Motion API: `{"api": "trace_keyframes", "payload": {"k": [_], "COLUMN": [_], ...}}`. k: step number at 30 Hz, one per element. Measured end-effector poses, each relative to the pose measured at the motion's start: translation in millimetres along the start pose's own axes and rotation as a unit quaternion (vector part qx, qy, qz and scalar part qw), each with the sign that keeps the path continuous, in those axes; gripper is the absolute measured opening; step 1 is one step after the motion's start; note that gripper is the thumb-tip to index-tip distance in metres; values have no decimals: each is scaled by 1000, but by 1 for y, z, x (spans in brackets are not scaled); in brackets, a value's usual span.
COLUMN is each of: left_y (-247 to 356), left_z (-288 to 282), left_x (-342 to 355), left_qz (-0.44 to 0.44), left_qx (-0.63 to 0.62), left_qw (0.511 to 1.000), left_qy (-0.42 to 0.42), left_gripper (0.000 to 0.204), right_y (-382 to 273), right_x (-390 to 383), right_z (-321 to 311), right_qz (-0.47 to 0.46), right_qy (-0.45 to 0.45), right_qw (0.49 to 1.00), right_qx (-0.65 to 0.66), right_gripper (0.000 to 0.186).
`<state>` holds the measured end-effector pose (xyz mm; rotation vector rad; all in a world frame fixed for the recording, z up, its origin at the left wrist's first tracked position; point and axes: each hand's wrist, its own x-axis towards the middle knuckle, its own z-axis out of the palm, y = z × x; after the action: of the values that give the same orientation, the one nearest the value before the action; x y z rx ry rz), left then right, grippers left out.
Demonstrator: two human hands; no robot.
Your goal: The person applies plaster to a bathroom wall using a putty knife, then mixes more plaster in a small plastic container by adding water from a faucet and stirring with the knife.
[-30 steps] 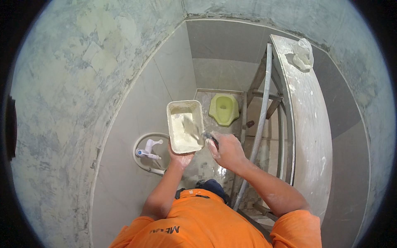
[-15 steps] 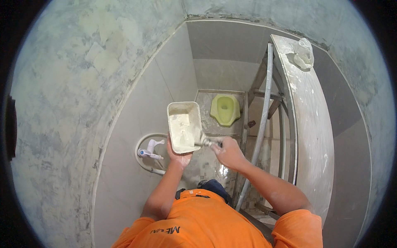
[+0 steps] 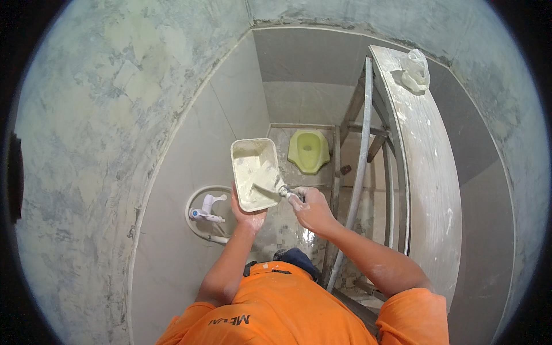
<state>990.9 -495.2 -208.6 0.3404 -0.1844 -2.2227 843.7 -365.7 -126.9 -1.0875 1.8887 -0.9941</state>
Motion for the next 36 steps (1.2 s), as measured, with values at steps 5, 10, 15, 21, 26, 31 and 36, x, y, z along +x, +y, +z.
{"api": "trace_keyframes", "payload": {"k": [5, 10, 15, 21, 26, 31, 36], "left_y": [2, 2, -4, -8, -3, -5, -7], "left_z": [1, -25, -14, -2, -12, -8, -6], "left_x": [-2, 6, 6, 2, 4, 3, 1], "left_qz": [-14, -28, -20, -10, 15, -10, 2], "left_qx": [2, -24, -3, 4, 24, 10, 17], "left_qw": [999, 999, 1000, 1000, 999, 1000, 1000], "left_qy": [40, -25, 4, 11, -37, 16, -5], "left_gripper": [60, 58, 58, 61, 59, 59, 60], "right_y": [-14, -10, -2, -4, -14, -20, -13], "right_x": [-5, -4, -4, -2, -3, -3, 2], "right_z": [-4, -4, 1, 1, -3, -14, -11], "right_qz": [95, 59, -15, -91, -89, -62, -168], "right_qy": [-99, -95, -3, 42, -66, -100, 75], "right_qw": [988, 994, 1000, 995, 993, 991, 982], "right_qx": [65, -13, 12, -13, -47, -65, -54], "right_gripper": [29, 31, 28, 25, 26, 26, 25]}}
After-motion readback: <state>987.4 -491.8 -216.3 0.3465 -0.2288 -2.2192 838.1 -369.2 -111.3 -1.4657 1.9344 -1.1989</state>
